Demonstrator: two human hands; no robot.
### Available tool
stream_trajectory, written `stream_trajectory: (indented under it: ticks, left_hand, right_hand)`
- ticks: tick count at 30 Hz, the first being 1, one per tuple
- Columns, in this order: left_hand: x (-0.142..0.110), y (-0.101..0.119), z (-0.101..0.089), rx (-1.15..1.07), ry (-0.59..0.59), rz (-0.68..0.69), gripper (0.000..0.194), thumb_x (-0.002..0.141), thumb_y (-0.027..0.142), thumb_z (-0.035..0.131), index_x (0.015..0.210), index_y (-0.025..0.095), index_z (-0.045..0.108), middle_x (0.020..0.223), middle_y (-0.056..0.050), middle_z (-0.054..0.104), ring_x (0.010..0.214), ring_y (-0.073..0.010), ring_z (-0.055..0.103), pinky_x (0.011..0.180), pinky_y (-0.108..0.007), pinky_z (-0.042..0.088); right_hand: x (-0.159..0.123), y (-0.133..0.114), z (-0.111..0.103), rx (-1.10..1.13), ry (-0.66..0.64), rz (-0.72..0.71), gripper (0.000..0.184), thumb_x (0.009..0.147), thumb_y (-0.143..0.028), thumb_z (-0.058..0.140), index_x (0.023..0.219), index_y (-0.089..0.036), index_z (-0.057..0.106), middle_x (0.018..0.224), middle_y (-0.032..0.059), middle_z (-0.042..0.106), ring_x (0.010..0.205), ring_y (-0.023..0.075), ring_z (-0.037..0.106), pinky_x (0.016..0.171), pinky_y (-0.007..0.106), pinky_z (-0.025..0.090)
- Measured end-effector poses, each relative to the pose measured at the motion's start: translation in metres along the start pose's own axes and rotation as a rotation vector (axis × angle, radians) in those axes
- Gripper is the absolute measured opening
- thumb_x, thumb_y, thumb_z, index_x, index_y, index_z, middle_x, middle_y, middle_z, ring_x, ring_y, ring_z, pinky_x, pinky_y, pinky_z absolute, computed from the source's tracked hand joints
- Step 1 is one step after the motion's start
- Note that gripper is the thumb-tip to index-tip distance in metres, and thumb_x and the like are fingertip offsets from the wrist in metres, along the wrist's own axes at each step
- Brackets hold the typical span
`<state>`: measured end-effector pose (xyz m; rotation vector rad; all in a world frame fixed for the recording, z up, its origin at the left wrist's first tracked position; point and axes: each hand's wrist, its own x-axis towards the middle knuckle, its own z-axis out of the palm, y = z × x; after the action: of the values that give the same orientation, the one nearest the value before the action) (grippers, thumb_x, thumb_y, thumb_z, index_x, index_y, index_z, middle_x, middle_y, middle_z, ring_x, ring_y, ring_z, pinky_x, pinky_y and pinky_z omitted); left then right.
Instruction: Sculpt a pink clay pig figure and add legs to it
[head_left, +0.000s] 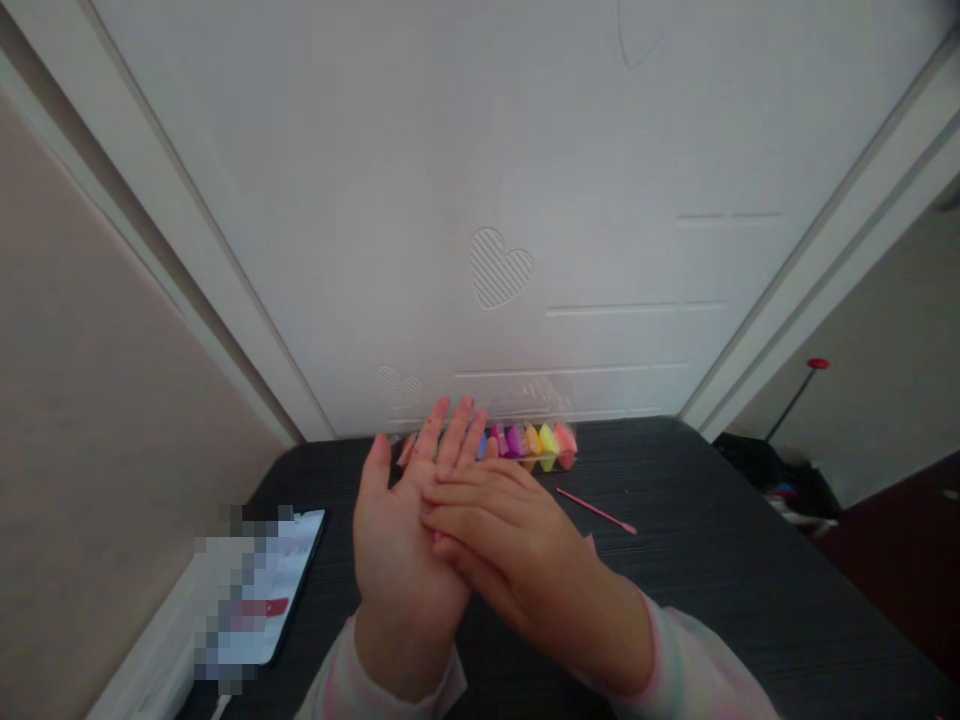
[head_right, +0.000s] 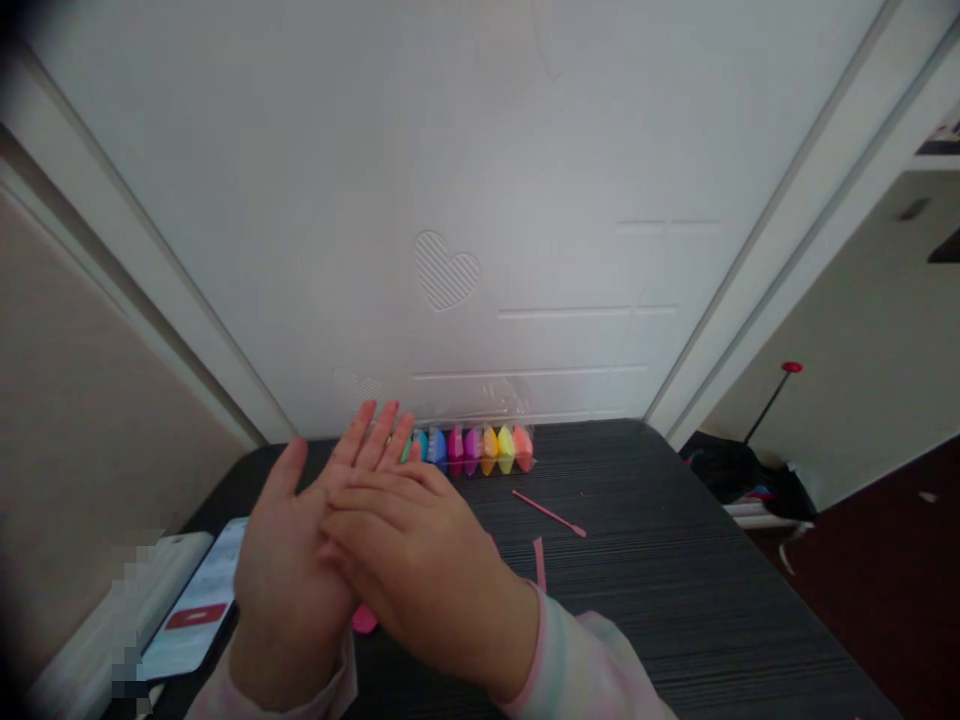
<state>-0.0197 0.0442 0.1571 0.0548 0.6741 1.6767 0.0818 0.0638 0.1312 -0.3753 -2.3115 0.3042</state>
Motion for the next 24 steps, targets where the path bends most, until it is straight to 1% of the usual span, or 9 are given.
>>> stream_trajectory:
  ticks: [3, 4, 6, 9, 13, 16, 20, 22, 24]
  left_hand:
    - [0.001, 0.009, -0.004, -0.046, -0.101, 0.037, 0.052, 0.086, 0.047, 0.017, 0.119, 0.022, 0.048, 0.116, -0.005, 0.058, 0.112, -0.0157, 0.051, 0.102, -0.036, 0.032]
    - [0.0, 0.011, -0.005, -0.056, -0.115, 0.05, 0.052, 0.086, 0.047, 0.016, 0.119, 0.022, 0.048, 0.116, -0.005, 0.059, 0.112, -0.0152, 0.051, 0.101, -0.035, 0.033]
    - [-0.001, 0.014, -0.006, -0.059, -0.099, 0.066, 0.052, 0.086, 0.047, 0.016, 0.118, 0.022, 0.049, 0.115, -0.004, 0.059, 0.111, -0.0144, 0.052, 0.1, -0.033, 0.034]
    - [-0.002, 0.015, -0.005, -0.047, -0.06, 0.068, 0.051, 0.087, 0.046, 0.016, 0.117, 0.021, 0.05, 0.113, -0.005, 0.06, 0.109, -0.0146, 0.053, 0.097, -0.032, 0.037]
    - [0.001, 0.018, -0.004, -0.059, -0.078, 0.073, 0.051, 0.088, 0.044, 0.018, 0.115, 0.017, 0.051, 0.113, -0.007, 0.06, 0.108, -0.016, 0.054, 0.094, -0.032, 0.04]
    - [0.003, 0.021, -0.006, -0.062, -0.07, 0.077, 0.052, 0.088, 0.045, 0.017, 0.112, 0.016, 0.053, 0.112, -0.007, 0.061, 0.107, -0.0159, 0.055, 0.094, -0.033, 0.04]
    - [-0.001, 0.023, -0.008, -0.027, -0.156, 0.016, 0.05, 0.087, 0.046, 0.021, 0.114, 0.019, 0.052, 0.115, -0.005, 0.06, 0.107, -0.0155, 0.055, 0.092, -0.031, 0.042]
    - [-0.002, 0.023, -0.008, -0.008, -0.192, -0.023, 0.049, 0.087, 0.046, 0.022, 0.116, 0.02, 0.051, 0.118, -0.005, 0.058, 0.108, -0.0152, 0.055, 0.091, -0.029, 0.043]
    - [-0.002, 0.022, -0.007, 0.001, -0.2, -0.013, 0.049, 0.087, 0.046, 0.022, 0.118, 0.02, 0.05, 0.12, -0.005, 0.057, 0.109, -0.0151, 0.054, 0.091, -0.03, 0.043]
  right_hand:
    - [-0.001, 0.0, 0.002, -0.054, -0.076, 0.036, 0.031, 0.087, -0.035, 0.044, 0.111, -0.018, 0.054, 0.13, 0.0041, 0.049, 0.125, 0.0169, 0.034, 0.105, 0.036, 0.025]
    - [-0.002, 0.0, 0.002, -0.065, -0.102, 0.038, 0.036, 0.085, -0.039, 0.045, 0.114, -0.019, 0.053, 0.134, 0.0039, 0.044, 0.128, 0.0185, 0.029, 0.106, 0.039, 0.022]
    - [-0.004, -0.002, 0.001, -0.076, -0.154, 0.024, 0.044, 0.083, -0.043, 0.046, 0.12, -0.02, 0.048, 0.138, 0.0042, 0.039, 0.131, 0.0201, 0.023, 0.107, 0.042, 0.019]
    - [-0.004, -0.006, -0.002, -0.072, -0.195, -0.014, 0.051, 0.081, -0.047, 0.048, 0.125, -0.02, 0.044, 0.139, 0.0061, 0.037, 0.131, 0.0213, 0.023, 0.107, 0.043, 0.018]
    - [-0.003, -0.009, -0.006, -0.055, -0.21, -0.034, 0.045, 0.082, -0.049, 0.045, 0.122, -0.028, 0.047, 0.141, 0.0046, 0.033, 0.131, 0.022, 0.024, 0.106, 0.045, 0.019]
    - [-0.004, -0.006, -0.004, -0.059, -0.225, -0.038, 0.041, 0.082, -0.048, 0.045, 0.12, -0.032, 0.048, 0.142, 0.0032, 0.03, 0.131, 0.0226, 0.023, 0.105, 0.046, 0.019]
    - [-0.005, 0.0, 0.003, -0.144, -0.166, 0.056, 0.045, 0.08, -0.047, 0.048, 0.123, -0.031, 0.046, 0.14, 0.0063, 0.033, 0.131, 0.0284, 0.02, 0.103, 0.055, 0.016]
    - [-0.005, 0.001, 0.003, -0.177, -0.164, 0.082, 0.049, 0.08, -0.049, 0.048, 0.125, -0.03, 0.043, 0.142, 0.0083, 0.029, 0.132, 0.0307, 0.017, 0.101, 0.058, 0.015]
    - [-0.005, -0.002, 0.001, -0.17, -0.189, 0.065, 0.052, 0.078, -0.053, 0.048, 0.126, -0.032, 0.042, 0.144, 0.0082, 0.024, 0.132, 0.0305, 0.014, 0.102, 0.058, 0.013]
